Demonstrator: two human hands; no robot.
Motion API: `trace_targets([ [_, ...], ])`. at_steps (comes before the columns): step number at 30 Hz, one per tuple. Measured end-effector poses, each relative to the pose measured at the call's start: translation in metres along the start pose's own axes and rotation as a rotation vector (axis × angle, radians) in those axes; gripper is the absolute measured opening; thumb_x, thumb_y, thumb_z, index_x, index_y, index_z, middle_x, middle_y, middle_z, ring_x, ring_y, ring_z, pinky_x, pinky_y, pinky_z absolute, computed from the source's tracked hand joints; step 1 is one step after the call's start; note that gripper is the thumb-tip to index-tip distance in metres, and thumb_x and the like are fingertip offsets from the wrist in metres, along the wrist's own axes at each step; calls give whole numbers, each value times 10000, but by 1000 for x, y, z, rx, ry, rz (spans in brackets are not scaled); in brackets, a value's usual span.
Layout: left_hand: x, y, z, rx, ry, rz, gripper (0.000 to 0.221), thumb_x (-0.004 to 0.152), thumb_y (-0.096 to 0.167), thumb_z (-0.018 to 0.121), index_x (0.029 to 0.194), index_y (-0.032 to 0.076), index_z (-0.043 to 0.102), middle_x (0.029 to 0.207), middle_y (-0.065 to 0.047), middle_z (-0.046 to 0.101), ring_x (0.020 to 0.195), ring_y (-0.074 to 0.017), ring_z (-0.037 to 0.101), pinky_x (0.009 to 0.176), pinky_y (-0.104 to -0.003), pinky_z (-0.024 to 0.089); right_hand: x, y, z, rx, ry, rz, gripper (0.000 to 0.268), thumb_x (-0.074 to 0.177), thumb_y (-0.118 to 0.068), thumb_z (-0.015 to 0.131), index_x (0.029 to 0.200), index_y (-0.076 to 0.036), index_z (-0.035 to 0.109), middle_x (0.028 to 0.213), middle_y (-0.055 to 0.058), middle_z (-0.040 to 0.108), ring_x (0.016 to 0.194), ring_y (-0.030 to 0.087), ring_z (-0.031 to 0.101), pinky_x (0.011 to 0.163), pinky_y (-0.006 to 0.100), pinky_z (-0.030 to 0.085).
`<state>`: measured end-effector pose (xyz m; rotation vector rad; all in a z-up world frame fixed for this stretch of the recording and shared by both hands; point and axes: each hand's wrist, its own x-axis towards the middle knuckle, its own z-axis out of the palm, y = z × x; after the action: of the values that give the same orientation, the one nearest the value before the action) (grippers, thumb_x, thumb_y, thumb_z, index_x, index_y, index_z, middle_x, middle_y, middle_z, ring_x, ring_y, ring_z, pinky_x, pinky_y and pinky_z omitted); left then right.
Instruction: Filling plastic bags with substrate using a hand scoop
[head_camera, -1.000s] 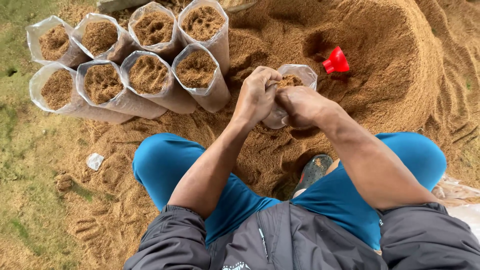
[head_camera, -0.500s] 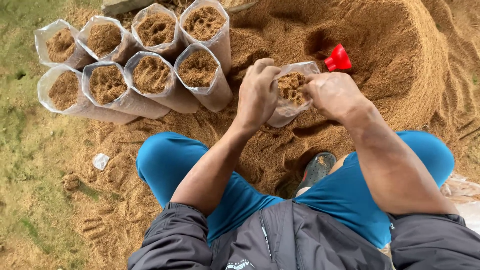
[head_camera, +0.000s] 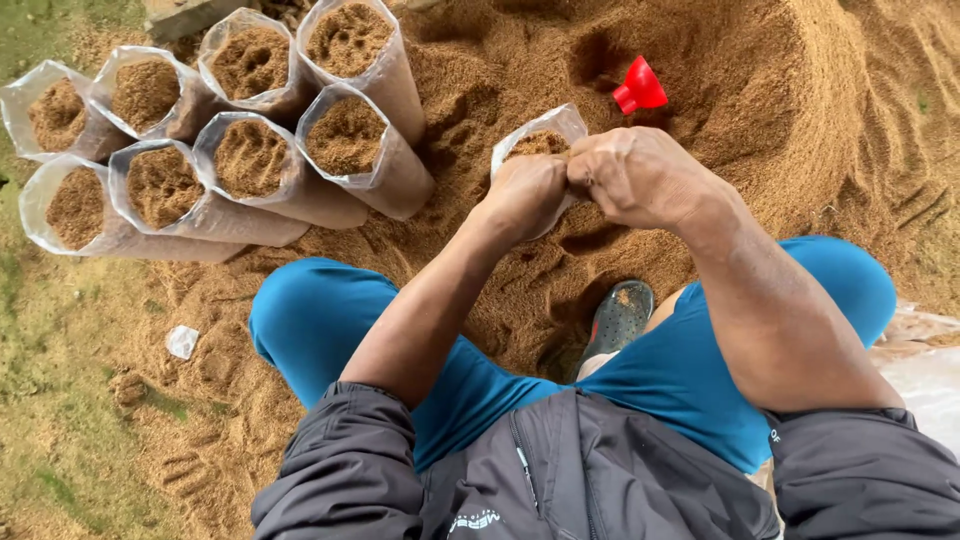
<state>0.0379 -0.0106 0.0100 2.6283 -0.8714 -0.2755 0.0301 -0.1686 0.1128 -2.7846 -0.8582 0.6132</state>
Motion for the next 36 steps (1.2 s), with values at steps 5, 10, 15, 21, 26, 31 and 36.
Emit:
trace_targets([
  [5, 9, -19, 7, 247, -33, -41, 276, 1002, 55, 477, 838, 121, 689, 771, -28, 707, 756, -153, 718, 752, -326, 605, 1, 22, 15, 107, 79, -111, 359, 892, 56, 522, 1086, -119, 767, 1109, 40, 767, 793, 202, 724, 890, 419, 603],
  [10, -4, -13, -13, 142, 149, -12, 258, 1028, 108, 478, 914, 74, 707, 800, -74, 701, 750, -171, 717, 700, -323, 601, 2, 30, 7, 363, 182, -235, 244, 911, 19, 612, 1058, -95, 771, 1070, 84, 743, 880, 240, 703, 890, 432, 565],
  [15, -36, 9, -38, 52, 579, 100, 197, 934, 118, 648, 773, 32, 573, 767, -75, 568, 613, -178, 511, 592, -350, 514, 30, 93, 25, 475, 606, -410, 116, 956, 102, 739, 867, 45, 692, 874, 188, 708, 703, 232, 623, 582, 261, 542],
  [21, -57, 16, -56, 12, 631, 118, 125, 954, 162, 662, 965, 38, 681, 1068, -109, 644, 893, -228, 614, 808, -351, 467, 92, 182, 80, 468, 510, 581, 156, 931, 3, 538, 966, -77, 667, 1101, 125, 681, 927, 227, 646, 878, 356, 560],
  [26, -74, 10, -66, -103, 779, -5, 225, 979, 202, 680, 1053, -7, 714, 1188, -205, 629, 1028, -366, 637, 849, -448, 538, 136, 299, 204, 295, 667, 743, 553, 1022, -493, 690, 1362, -66, 606, 1259, 242, 569, 1166, 424, 633, 961, 515, 529],
  [31, -81, 12, -77, -347, 706, -219, 252, 979, 231, 666, 1054, 0, 734, 1219, -221, 634, 1058, -372, 655, 870, -467, 555, 174, 302, 225, 1094, 876, 872, 449, 1048, -420, 495, 1078, -25, 708, 1107, 348, 630, 831, 564, 691, 543, 640, 614],
  [36, -76, 11, -68, -417, 649, -283, 318, 994, 291, 648, 1090, -1, 729, 1241, -232, 614, 1120, -420, 651, 902, -524, 562, 220, 332, 284, 1042, 1042, 981, 494, 750, -106, 880, 1097, -19, 540, 1060, 246, 579, 812, 399, 728, 450, 521, 653],
])
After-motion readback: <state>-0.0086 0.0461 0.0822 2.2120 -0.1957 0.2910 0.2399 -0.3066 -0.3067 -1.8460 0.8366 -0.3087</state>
